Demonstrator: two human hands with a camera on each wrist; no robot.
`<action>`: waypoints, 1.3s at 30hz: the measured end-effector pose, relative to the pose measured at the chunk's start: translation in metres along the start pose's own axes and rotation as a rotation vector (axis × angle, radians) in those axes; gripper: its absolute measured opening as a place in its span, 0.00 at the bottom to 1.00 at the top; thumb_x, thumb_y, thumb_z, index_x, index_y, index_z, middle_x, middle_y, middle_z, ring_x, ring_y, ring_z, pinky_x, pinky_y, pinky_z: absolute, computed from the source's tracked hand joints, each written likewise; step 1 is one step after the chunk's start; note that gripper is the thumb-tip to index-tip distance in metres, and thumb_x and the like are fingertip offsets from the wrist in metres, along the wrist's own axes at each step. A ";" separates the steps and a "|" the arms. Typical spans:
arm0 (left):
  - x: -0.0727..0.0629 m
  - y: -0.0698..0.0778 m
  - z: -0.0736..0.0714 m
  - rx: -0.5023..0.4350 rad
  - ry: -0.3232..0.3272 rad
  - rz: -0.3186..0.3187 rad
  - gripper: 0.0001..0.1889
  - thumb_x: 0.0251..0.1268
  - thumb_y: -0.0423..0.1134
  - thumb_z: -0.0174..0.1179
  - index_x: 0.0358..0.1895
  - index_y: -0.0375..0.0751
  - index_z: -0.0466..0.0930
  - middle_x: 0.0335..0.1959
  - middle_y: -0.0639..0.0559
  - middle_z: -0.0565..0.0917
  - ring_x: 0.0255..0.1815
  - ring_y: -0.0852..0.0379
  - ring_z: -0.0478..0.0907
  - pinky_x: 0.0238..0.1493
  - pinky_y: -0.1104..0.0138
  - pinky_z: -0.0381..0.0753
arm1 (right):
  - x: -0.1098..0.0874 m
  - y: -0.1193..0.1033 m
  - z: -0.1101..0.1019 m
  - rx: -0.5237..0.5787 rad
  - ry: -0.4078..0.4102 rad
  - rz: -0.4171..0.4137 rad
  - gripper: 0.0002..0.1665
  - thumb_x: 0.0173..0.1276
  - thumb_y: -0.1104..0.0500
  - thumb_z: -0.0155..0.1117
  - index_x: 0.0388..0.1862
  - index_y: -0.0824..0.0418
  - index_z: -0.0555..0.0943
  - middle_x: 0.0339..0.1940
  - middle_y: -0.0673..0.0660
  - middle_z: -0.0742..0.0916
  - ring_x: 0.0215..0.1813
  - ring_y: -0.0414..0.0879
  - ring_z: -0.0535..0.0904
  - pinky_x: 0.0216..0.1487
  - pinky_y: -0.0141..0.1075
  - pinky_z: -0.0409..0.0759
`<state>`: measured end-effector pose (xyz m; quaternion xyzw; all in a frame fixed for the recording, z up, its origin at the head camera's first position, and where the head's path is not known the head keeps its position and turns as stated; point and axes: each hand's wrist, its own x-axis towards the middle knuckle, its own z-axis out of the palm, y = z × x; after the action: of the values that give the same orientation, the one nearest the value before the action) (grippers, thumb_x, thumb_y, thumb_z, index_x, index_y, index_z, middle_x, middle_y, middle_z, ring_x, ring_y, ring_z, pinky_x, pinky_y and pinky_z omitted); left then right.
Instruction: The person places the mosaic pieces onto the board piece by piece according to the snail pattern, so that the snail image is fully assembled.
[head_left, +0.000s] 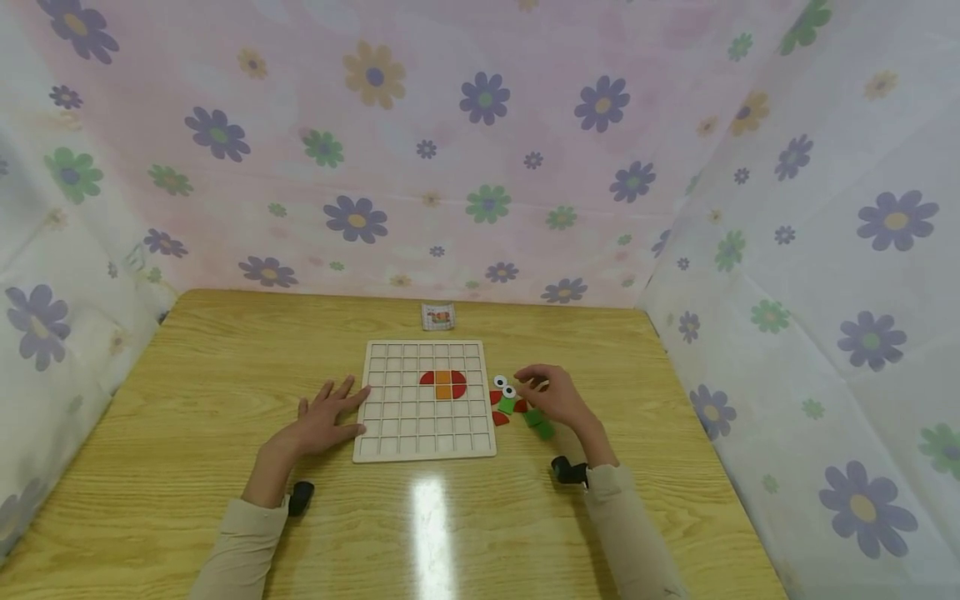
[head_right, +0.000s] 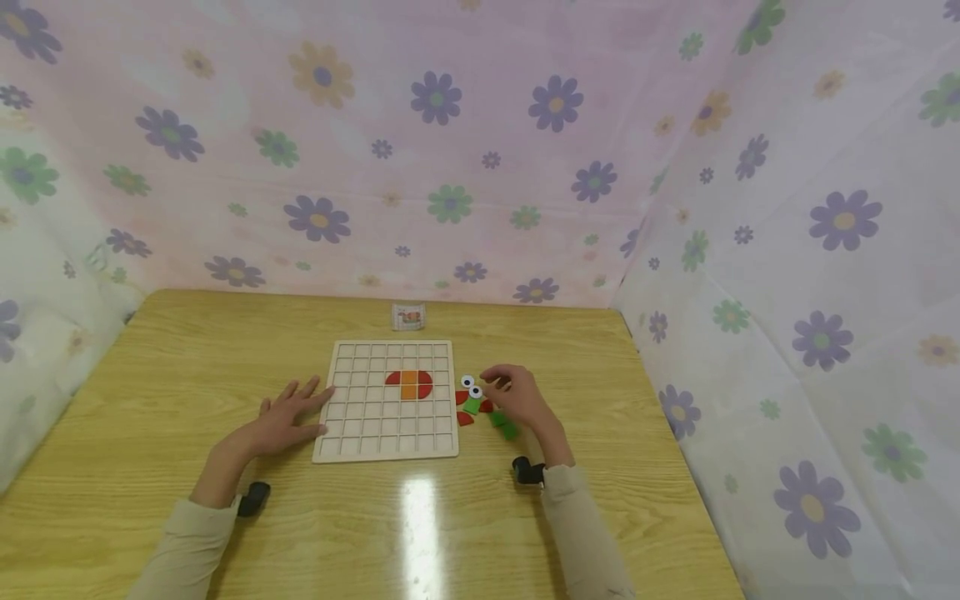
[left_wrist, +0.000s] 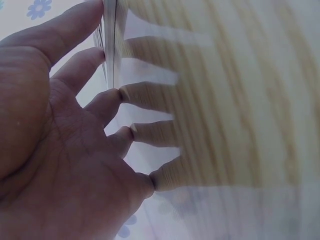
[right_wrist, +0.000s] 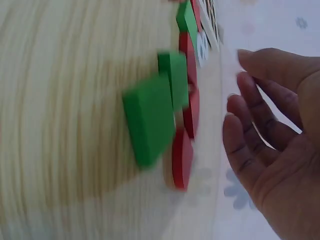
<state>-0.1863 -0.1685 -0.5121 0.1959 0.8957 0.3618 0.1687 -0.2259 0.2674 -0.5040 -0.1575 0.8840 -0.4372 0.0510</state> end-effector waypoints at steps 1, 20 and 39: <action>0.000 0.000 0.000 0.000 0.002 0.004 0.37 0.74 0.46 0.61 0.79 0.36 0.59 0.81 0.26 0.46 0.79 0.21 0.33 0.64 0.21 0.30 | -0.002 0.001 -0.003 -0.016 -0.004 0.010 0.15 0.72 0.64 0.66 0.55 0.67 0.84 0.51 0.64 0.87 0.46 0.54 0.83 0.46 0.41 0.83; 0.000 0.001 0.000 0.008 0.003 0.000 0.37 0.74 0.45 0.60 0.79 0.36 0.58 0.81 0.26 0.46 0.79 0.21 0.33 0.65 0.21 0.30 | -0.021 0.016 -0.020 -0.196 -0.088 0.104 0.16 0.67 0.67 0.70 0.53 0.67 0.87 0.49 0.63 0.88 0.44 0.52 0.83 0.46 0.47 0.83; 0.001 0.000 0.001 0.032 0.018 -0.003 0.36 0.74 0.45 0.61 0.79 0.35 0.59 0.81 0.27 0.47 0.79 0.21 0.35 0.65 0.21 0.31 | -0.013 0.013 -0.009 -0.195 -0.031 0.126 0.08 0.64 0.65 0.74 0.42 0.64 0.86 0.37 0.57 0.88 0.39 0.47 0.83 0.43 0.43 0.83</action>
<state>-0.1872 -0.1675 -0.5134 0.1939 0.9031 0.3490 0.1580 -0.2188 0.2860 -0.5097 -0.1126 0.9296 -0.3426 0.0762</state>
